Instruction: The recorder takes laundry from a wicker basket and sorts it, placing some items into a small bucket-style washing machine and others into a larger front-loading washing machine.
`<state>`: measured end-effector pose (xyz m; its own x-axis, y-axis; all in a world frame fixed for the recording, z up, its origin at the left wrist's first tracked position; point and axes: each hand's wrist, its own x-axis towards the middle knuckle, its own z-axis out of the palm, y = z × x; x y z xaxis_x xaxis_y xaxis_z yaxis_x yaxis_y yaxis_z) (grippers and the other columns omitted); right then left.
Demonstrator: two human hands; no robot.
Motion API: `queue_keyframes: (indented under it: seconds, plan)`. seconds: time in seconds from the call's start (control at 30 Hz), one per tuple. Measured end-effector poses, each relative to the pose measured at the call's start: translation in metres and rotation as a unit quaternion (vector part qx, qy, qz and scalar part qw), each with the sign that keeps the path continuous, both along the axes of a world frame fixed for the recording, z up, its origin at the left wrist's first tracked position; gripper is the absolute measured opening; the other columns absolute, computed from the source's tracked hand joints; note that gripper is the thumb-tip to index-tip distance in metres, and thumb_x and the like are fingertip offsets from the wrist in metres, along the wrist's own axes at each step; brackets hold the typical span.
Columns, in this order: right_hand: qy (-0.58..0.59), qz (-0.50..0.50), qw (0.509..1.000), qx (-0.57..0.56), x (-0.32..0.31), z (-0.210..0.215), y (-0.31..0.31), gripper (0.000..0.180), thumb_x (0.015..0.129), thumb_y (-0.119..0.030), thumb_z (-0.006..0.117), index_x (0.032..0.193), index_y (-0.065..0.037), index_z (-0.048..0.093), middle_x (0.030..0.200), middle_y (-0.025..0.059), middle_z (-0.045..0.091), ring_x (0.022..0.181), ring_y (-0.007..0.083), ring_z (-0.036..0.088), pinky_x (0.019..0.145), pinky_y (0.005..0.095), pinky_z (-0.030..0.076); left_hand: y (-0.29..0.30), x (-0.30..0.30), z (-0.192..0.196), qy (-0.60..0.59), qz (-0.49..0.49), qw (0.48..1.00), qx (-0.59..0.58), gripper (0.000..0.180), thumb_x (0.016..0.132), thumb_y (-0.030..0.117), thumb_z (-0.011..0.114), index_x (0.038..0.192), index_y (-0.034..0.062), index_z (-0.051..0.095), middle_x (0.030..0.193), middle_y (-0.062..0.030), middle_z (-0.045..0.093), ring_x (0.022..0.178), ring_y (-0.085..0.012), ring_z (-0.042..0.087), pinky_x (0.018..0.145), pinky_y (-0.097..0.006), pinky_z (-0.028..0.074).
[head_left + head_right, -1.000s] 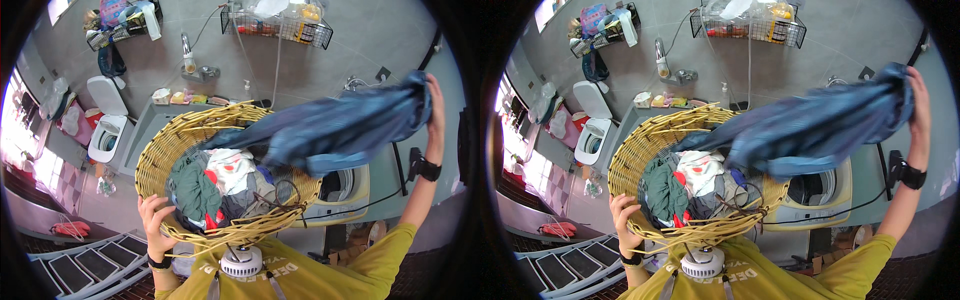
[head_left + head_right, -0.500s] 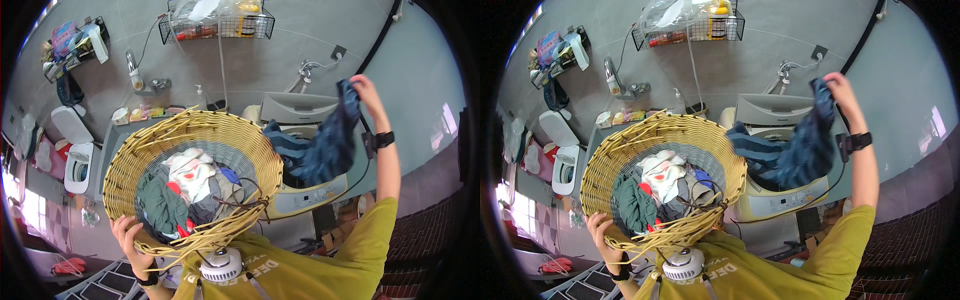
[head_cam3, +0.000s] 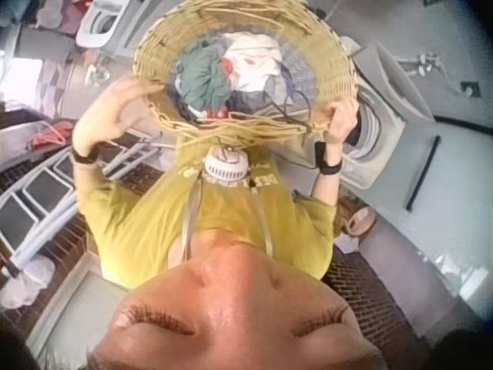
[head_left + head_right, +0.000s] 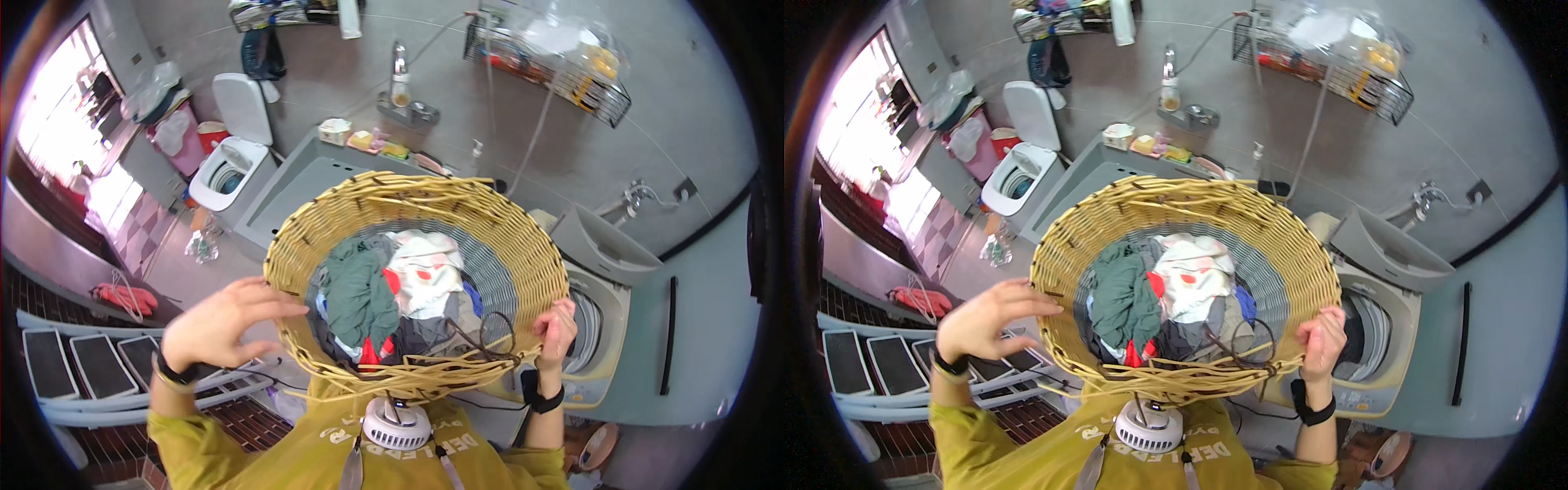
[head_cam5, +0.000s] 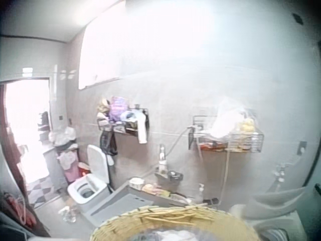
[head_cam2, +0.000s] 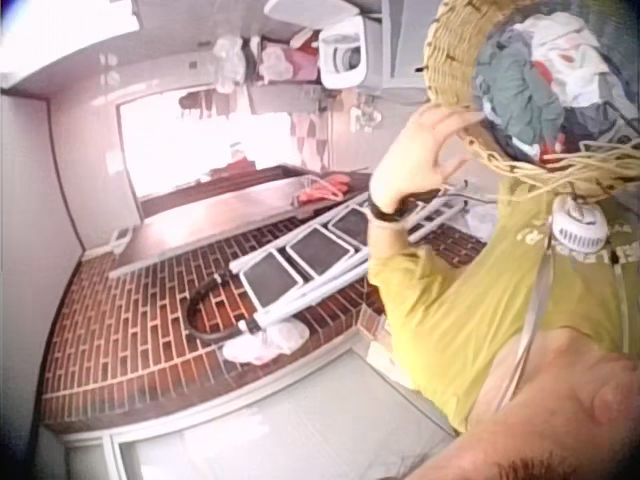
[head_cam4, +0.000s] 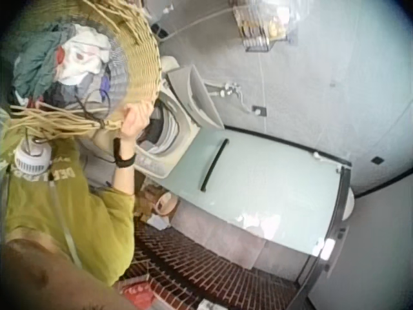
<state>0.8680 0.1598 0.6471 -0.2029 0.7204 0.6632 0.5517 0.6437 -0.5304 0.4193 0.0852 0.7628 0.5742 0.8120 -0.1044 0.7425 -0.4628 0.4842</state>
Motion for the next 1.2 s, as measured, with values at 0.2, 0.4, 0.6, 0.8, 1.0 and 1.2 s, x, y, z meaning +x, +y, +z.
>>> queue_keyframes:
  seconds: [0.2,0.4,0.6,0.8,1.0,1.2]
  plan:
    - [0.118,-0.059,0.99,0.045,-0.016,-0.015,0.01,0.04,0.09,-0.021,0.034,0.055,-0.005,0.043,0.047,0.0029,0.037,0.047,0.0166,0.033,0.077,0.0374,0.037,0.074,0.024,0.036,0.027,-0.096,0.993,0.058,0.043,0.078,0.019,0.067,0.117,0.0068,0.055,0.112,-0.0113,0.057,0.104,-0.0302,0.054,0.092,-0.041,0.04]
    - [0.173,-0.1,0.977,0.071,-0.019,-0.021,0.009,0.042,0.091,-0.021,0.033,0.054,-0.005,0.043,0.047,0.0033,0.038,0.048,0.0166,0.033,0.079,0.0363,0.036,0.127,0.053,-0.081,0.254,-0.321,0.905,0.115,0.049,0.067,0.029,0.073,0.113,0.0184,0.061,0.117,-0.0053,0.051,0.114,-0.0229,0.047,0.088,-0.037,0.039]
    - [0.14,-0.1,0.985,-0.022,-0.014,-0.02,0.007,0.042,0.092,-0.023,0.035,0.056,-0.003,0.044,0.049,0.0026,0.038,0.052,0.0152,0.032,0.083,0.0346,0.034,0.146,0.06,-0.06,0.271,-0.377,0.886,0.019,0.029,0.074,0.016,0.06,0.102,0.0078,0.061,0.095,-0.0111,0.06,0.1,-0.0252,0.058,0.09,-0.046,0.04]
    - [0.134,-0.136,0.975,-0.113,-0.021,-0.006,-0.013,0.028,0.09,-0.02,0.043,0.075,0.0,0.055,0.133,0.0185,0.04,0.127,0.0317,0.035,0.106,0.0403,0.02,0.164,-0.023,0.064,-0.202,-0.014,0.979,-0.008,0.013,0.082,0.011,0.055,0.09,0.0057,0.046,0.08,0.0013,0.046,0.075,-0.0057,0.047,0.061,-0.024,0.04]
    - [0.249,-0.175,0.934,-0.187,-0.023,-0.021,-0.028,0.042,0.085,-0.035,0.045,0.11,-0.002,0.05,0.14,0.0138,0.035,0.127,0.0265,0.033,0.105,0.0356,0.023,0.174,-0.137,0.117,-0.392,0.095,0.913,0.062,0.024,0.093,0.011,0.052,0.115,0.007,0.045,0.102,0.0028,0.055,0.09,-0.0006,0.051,0.076,-0.015,0.043]
    - [0.223,-0.224,0.92,-0.232,0.025,-0.043,-0.026,0.047,0.08,-0.03,0.04,0.117,-0.002,0.047,0.119,0.009,0.046,0.115,0.0208,0.042,0.099,0.0313,0.03,0.199,-0.277,0.075,-0.331,0.216,0.918,0.029,0.035,0.083,-0.005,0.051,0.117,0.0036,0.053,0.115,-0.0036,0.057,0.101,-0.0092,0.055,0.087,-0.022,0.045]
